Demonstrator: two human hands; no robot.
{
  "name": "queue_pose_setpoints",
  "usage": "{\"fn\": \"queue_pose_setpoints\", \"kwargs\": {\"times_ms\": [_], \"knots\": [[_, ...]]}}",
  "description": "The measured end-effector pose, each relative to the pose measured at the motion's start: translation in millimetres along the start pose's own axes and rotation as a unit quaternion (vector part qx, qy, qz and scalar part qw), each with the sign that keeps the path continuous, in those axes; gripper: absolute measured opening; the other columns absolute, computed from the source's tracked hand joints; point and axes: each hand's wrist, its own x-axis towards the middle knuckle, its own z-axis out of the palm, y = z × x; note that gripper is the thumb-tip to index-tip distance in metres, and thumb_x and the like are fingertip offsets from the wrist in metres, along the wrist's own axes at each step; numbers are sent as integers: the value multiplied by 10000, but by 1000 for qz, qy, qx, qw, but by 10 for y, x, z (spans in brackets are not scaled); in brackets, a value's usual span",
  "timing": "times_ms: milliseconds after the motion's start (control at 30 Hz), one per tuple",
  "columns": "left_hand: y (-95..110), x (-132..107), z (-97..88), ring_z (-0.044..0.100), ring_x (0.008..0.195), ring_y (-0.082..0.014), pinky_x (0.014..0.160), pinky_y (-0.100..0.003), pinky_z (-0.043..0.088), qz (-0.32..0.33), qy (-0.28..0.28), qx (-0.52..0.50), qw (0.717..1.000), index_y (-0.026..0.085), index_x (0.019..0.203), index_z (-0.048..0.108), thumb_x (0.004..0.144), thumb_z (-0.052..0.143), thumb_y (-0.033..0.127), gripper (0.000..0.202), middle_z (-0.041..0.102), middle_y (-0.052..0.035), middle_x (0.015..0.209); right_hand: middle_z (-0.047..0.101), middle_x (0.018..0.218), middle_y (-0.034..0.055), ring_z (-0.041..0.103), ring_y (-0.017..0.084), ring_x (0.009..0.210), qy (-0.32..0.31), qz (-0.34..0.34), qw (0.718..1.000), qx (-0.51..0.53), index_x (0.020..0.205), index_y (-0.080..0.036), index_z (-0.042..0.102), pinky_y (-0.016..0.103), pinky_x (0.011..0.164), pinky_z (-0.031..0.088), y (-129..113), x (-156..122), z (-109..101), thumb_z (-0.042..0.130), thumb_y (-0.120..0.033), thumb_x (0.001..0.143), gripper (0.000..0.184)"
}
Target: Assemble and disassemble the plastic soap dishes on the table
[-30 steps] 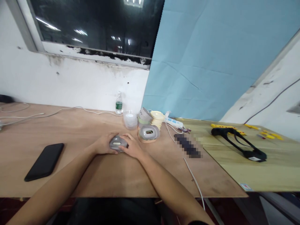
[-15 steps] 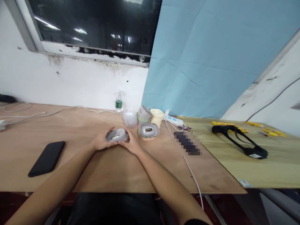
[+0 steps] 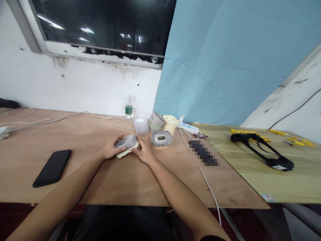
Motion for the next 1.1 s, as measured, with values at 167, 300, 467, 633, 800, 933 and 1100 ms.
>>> {"fn": "queue_pose_setpoints", "kwargs": {"times_ms": [167,300,467,633,800,933,1100], "knots": [[6,8,17,533,1175,-301,995,-438,425,-12,10,-20,1000,198,1360,431,698,640,587,795,539,-109,1327,659,926,88,581,200,764,-1,36,999,-10,1422,-146,366,321,690,465,-49,-15,-18,601,-539,789,781],[20,8,26,538,1169,-306,999,-428,423,-14,11,-37,999,182,1340,456,718,628,574,755,545,-116,1322,656,816,54,550,160,648,10,57,998,4,1414,-149,381,283,622,443,-73,-20,-19,608,-537,783,775],[59,2,19,539,1164,-304,988,-433,430,10,20,17,1000,213,1309,483,702,634,591,730,557,-92,1307,661,855,66,561,169,648,18,72,996,58,1383,-180,435,305,614,465,-52,-12,11,666,-509,740,758],[75,6,9,549,1145,-296,966,-429,444,16,37,47,998,212,1283,501,701,625,606,714,561,-90,1293,613,1138,103,531,110,555,21,112,975,190,1397,-226,388,263,471,460,-73,-8,75,691,-461,719,779],[56,17,11,549,1148,-291,960,-409,448,25,40,58,997,215,1282,504,699,626,606,713,562,-83,1293,589,1187,102,460,56,472,19,122,966,226,1376,-238,403,226,397,411,-113,-7,89,705,-446,706,764],[46,21,6,556,1136,-286,955,-409,450,24,31,66,997,217,1283,498,701,626,608,713,559,-83,1295,579,1194,103,459,52,468,18,120,965,233,1366,-234,412,224,391,402,-104,-3,85,711,-433,702,754],[53,21,0,552,1138,-293,960,-420,446,26,29,73,997,215,1276,504,697,627,608,710,555,-88,1296,596,1140,102,460,54,464,11,123,965,232,1362,-213,413,224,393,403,-87,0,87,718,-434,698,763]]}}
